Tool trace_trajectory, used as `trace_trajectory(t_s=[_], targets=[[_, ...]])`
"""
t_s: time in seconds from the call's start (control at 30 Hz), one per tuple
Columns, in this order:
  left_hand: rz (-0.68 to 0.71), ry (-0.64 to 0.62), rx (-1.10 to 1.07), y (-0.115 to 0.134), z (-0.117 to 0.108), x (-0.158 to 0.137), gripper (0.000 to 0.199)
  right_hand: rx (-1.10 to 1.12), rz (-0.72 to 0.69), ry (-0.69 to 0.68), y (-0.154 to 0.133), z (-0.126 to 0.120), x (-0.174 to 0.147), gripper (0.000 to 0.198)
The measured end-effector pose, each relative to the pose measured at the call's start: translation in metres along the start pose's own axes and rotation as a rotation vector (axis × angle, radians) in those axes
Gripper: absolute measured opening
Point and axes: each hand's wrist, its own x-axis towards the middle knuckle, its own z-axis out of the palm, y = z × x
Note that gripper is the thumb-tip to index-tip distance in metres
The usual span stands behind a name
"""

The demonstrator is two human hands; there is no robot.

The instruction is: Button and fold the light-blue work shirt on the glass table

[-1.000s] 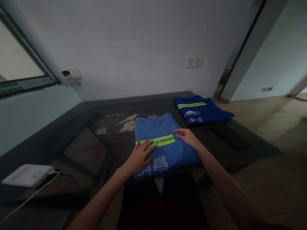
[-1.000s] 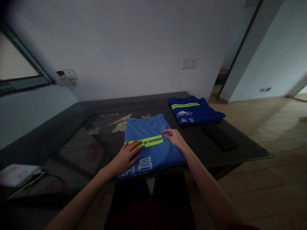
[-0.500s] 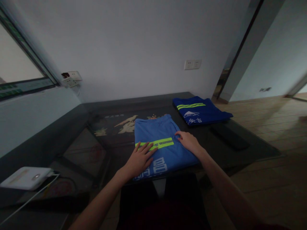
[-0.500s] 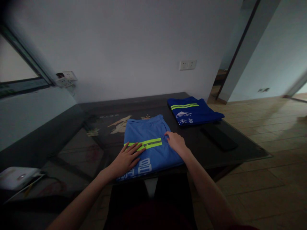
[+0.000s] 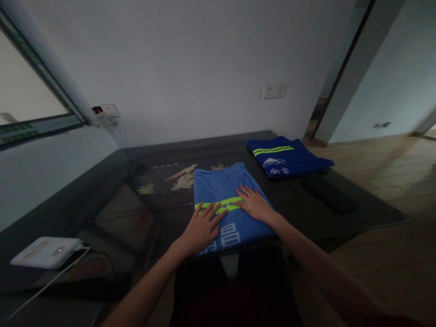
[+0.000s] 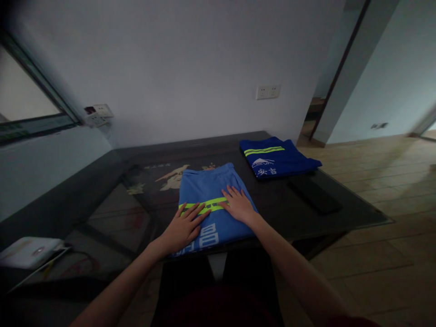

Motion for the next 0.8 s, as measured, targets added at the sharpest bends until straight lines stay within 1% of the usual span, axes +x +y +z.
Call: trace_trajectory(t_s=[0.1, 0.23, 0.4, 0.5, 0.6, 0.7, 0.73, 0.8], targets=[[-0.029, 0.025, -0.018, 0.001, 0.001, 0.0, 0.053, 0.009, -0.011, -0.012, 0.008, 0.006, 0.001, 0.065], [-0.058, 0.057, -0.057, 0.001, 0.002, -0.001, 0.052, 0.009, -0.015, 0.017, 0.009, 0.006, -0.002, 0.064], [-0.043, 0.033, -0.108, -0.001, 0.002, -0.001, 0.051, 0.006, -0.041, 0.061, 0.008, 0.007, -0.005, 0.059], [-0.056, 0.038, -0.181, -0.002, 0.001, -0.001, 0.049, 0.03, -0.043, 0.1, 0.007, 0.006, -0.007, 0.056], [-0.084, 0.089, -0.307, -0.004, 0.001, -0.002, 0.045, 0.079, -0.088, 0.188, 0.002, -0.002, -0.012, 0.052], [-0.157, 0.194, -0.498, -0.008, 0.0, -0.005, 0.038, 0.181, -0.153, 0.351, 0.0, -0.017, -0.024, 0.044], [-0.189, 0.231, -0.569, -0.011, -0.001, -0.005, 0.036, 0.235, -0.148, 0.412, 0.002, -0.023, -0.03, 0.042], [-0.255, 0.302, -0.693, -0.022, -0.004, -0.004, 0.035, 0.365, -0.085, 0.505, 0.013, -0.034, -0.042, 0.041]])
